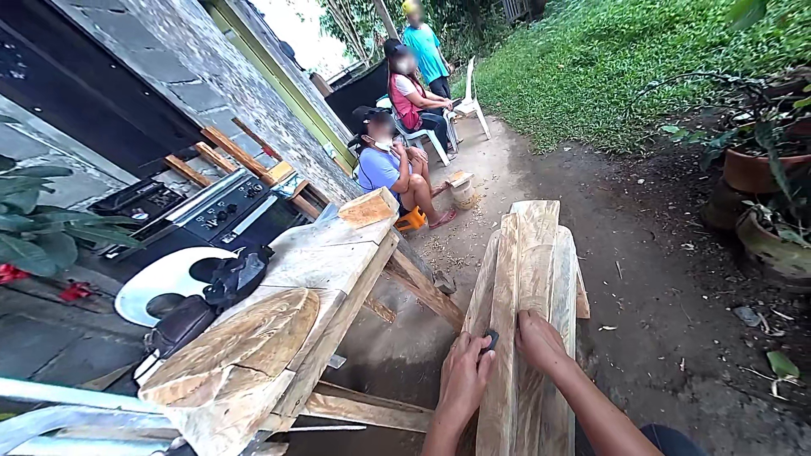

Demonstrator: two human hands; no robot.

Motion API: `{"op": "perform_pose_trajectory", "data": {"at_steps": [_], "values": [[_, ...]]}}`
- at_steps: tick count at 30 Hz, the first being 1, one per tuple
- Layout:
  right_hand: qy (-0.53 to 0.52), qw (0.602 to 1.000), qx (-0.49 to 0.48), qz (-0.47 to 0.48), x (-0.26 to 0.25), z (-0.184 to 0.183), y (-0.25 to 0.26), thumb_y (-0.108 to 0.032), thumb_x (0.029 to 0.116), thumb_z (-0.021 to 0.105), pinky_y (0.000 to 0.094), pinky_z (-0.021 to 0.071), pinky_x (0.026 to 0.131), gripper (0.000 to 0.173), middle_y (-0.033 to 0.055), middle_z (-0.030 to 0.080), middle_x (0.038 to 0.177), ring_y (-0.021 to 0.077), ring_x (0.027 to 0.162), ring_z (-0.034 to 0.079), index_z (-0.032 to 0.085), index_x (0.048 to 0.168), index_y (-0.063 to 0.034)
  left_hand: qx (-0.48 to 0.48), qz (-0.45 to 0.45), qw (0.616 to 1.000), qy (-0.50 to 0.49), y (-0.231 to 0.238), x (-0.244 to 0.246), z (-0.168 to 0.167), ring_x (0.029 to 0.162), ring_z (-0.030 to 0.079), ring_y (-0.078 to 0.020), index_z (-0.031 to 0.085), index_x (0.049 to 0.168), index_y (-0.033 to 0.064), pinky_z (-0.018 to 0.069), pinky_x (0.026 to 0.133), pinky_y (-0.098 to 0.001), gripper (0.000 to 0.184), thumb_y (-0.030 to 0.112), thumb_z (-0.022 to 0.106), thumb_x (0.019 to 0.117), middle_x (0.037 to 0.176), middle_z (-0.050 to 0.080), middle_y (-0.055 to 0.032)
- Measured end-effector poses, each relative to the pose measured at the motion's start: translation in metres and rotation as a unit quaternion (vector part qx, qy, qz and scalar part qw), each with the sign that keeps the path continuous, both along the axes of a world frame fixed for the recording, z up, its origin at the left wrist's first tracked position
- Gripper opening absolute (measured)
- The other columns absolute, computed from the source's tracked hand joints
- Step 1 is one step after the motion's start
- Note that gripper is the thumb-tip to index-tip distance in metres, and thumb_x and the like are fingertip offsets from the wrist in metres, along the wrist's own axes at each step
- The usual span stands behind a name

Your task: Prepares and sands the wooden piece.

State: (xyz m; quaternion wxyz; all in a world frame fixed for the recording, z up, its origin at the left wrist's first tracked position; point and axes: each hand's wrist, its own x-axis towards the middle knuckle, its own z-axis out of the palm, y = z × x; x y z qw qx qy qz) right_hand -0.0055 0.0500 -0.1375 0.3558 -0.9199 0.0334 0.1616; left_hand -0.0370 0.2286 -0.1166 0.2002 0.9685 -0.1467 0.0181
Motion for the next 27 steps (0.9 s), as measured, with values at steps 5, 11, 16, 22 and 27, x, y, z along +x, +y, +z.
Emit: {"op": "perform_pose_trajectory", "data": {"at_steps": [5, 11, 16, 22, 27], "values": [[-0.005, 1.0, -0.001, 0.001, -0.003, 0.001, 0.001, -0.014, 0.1035, 0.051, 0.0495, 0.0513, 0.103, 0.04, 0.0228, 0.056, 0.139, 0.0361, 0.126, 0.061, 0.053, 0.14, 0.0024, 0.01, -0.021, 0.997, -0.077, 0.006, -0.03, -0.007, 0.096, 0.071, -0.0339, 0.076, 0.115, 0.0037, 0.0585, 0.087, -0.049, 0.026, 0.018, 0.061, 0.0988, 0.105, 0.071, -0.0177], [-0.005, 1.0, -0.002, 0.002, -0.005, 0.001, 0.001, -0.014, 0.1039, 0.05, 0.0486, 0.0511, 0.103, 0.04, 0.0223, 0.056, 0.139, 0.0356, 0.127, 0.06, 0.053, 0.14, 0.0022, -0.004, -0.031, 0.988, -0.154, 0.009, -0.045, -0.02, 0.089, 0.072, -0.0324, 0.078, 0.107, 0.0017, 0.0601, 0.08, -0.0467, 0.023, 0.013, 0.063, 0.0933, 0.097, 0.072, -0.0163], [-0.007, 1.0, -0.005, 0.01, -0.007, 0.002, 0.0, -0.015, 0.1044, 0.05, 0.0487, 0.0514, 0.102, 0.04, 0.0223, 0.055, 0.14, 0.0354, 0.127, 0.06, 0.052, 0.14, 0.0023, -0.032, -0.038, 0.99, -0.133, -0.004, -0.01, -0.02, 0.095, 0.071, -0.0326, 0.077, 0.11, 0.0011, 0.0583, 0.089, -0.0473, 0.022, 0.012, 0.062, 0.097, 0.101, 0.072, -0.0169], [-0.014, 1.0, 0.015, 0.014, -0.008, -0.004, -0.004, -0.017, 0.1045, 0.051, 0.0501, 0.0512, 0.102, 0.04, 0.0222, 0.056, 0.139, 0.0359, 0.125, 0.061, 0.054, 0.139, 0.0012, 0.027, -0.013, 0.998, -0.061, -0.047, 0.053, -0.002, 0.117, 0.065, -0.0347, 0.072, 0.122, 0.0011, 0.0496, 0.106, -0.0476, 0.029, 0.014, 0.054, 0.1039, 0.121, 0.069, -0.019], [-0.003, 1.0, 0.0, 0.003, -0.003, -0.004, -0.002, -0.018, 0.1044, 0.05, 0.0498, 0.0534, 0.098, 0.038, 0.0197, 0.057, 0.139, 0.0343, 0.121, 0.064, 0.054, 0.138, -0.0006, 0.099, 0.048, 0.994, -0.026, -0.079, 0.093, 0.008, 0.128, 0.059, -0.0339, 0.069, 0.129, 0.0043, 0.0445, 0.111, -0.0444, 0.032, 0.018, 0.049, 0.1068, 0.131, 0.065, -0.0176]]}}
